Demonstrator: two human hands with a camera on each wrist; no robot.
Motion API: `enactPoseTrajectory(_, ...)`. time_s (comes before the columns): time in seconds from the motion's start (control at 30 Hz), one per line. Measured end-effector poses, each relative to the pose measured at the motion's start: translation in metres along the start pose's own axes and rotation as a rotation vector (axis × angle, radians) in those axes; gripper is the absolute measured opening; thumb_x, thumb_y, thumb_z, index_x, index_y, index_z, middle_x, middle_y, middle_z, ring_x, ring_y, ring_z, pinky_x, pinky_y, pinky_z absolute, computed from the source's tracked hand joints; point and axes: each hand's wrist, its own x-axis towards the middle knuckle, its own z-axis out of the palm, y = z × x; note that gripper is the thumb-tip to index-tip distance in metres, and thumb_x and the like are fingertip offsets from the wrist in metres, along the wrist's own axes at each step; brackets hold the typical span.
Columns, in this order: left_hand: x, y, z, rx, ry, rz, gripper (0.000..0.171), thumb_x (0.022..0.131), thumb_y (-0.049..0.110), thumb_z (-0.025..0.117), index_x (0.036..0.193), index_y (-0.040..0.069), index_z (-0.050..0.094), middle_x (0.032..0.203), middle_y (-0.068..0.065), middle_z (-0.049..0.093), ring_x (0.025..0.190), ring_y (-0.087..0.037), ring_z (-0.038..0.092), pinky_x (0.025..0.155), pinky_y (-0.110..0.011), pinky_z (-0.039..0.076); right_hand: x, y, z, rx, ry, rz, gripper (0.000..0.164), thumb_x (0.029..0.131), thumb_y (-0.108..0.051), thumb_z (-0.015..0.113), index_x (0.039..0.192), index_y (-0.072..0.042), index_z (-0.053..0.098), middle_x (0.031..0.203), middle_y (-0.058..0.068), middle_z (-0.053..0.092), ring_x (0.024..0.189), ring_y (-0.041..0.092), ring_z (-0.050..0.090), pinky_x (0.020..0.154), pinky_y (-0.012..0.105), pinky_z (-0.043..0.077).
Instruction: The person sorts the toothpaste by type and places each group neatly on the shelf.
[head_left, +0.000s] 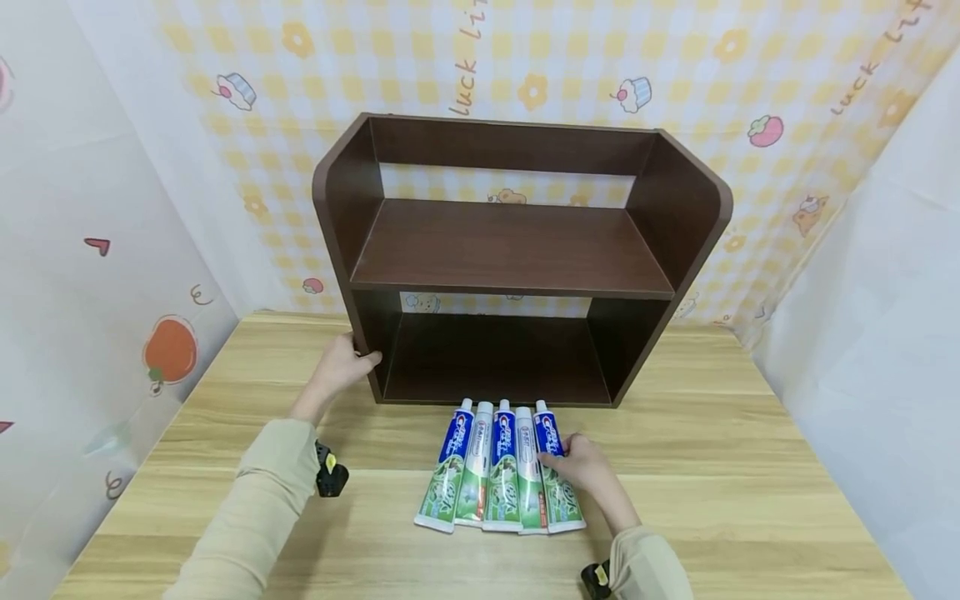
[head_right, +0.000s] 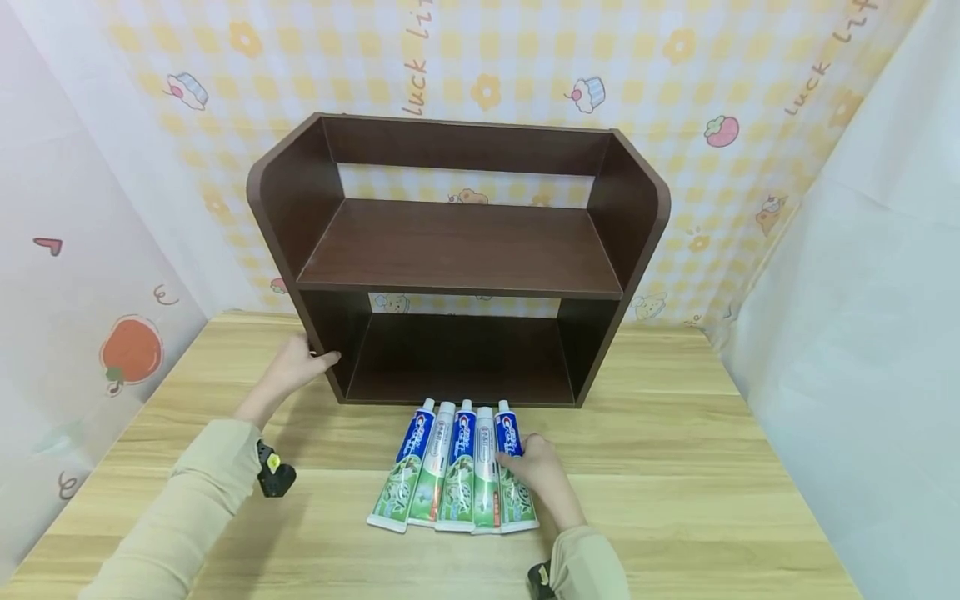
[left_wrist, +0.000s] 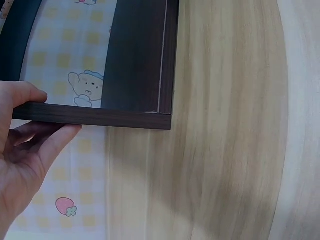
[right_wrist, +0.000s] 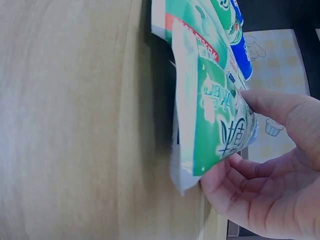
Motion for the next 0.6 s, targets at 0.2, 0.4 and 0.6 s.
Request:
enactPoseTrajectory(0.2, -0.0013, 0.0006, 0.0003, -0.004, 0.003, 0.0, 0.033, 0.085, 0.015, 0.053, 0.108, -0.009, 0.051, 0.092, -0.02, 0.058, 0.078, -0.023, 0.053, 0.062, -0.028, 0.043, 0.0009, 0.0007, -0.0007, 0.002, 0.004, -0.012, 0.026, 0.078, -0.023, 0.068, 0.077, 0.0, 0.057, 0.07, 0.007, 0.056, 0.058, 0.014, 0.048, 0.05, 0.022, 0.041)
enactPoseTrajectory(0.4, -0.0015, 0.0017, 0.002, -0.029, -0.009, -0.015, 0.035, 0.085, 0.016, 0.053, 0.111, -0.007, 0.05, 0.083, -0.012, 0.053, 0.072, -0.02, 0.048, 0.06, -0.026, 0.04, -0.0024, 0.0009, -0.0033, 0.02, 0.002, -0.013, 0.026, 0.076, -0.022, 0.07, 0.077, 0.001, 0.056, 0.07, 0.008, 0.056, 0.056, 0.014, 0.049, 0.049, 0.023, 0.044)
enactPoseTrajectory(0.6, -0.0036, 0.0019, 0.0001, -0.037, 0.003, -0.027, 0.04, 0.085, 0.015, 0.054, 0.117, -0.008, 0.048, 0.102, -0.021, 0.057, 0.081, -0.022, 0.051, 0.065, -0.027, 0.043, -0.0061, -0.0001, -0.0065, 0.029, 0.002, -0.018, 0.028, 0.076, -0.022, 0.07, 0.079, 0.002, 0.056, 0.071, 0.009, 0.057, 0.057, 0.015, 0.051, 0.05, 0.024, 0.046)
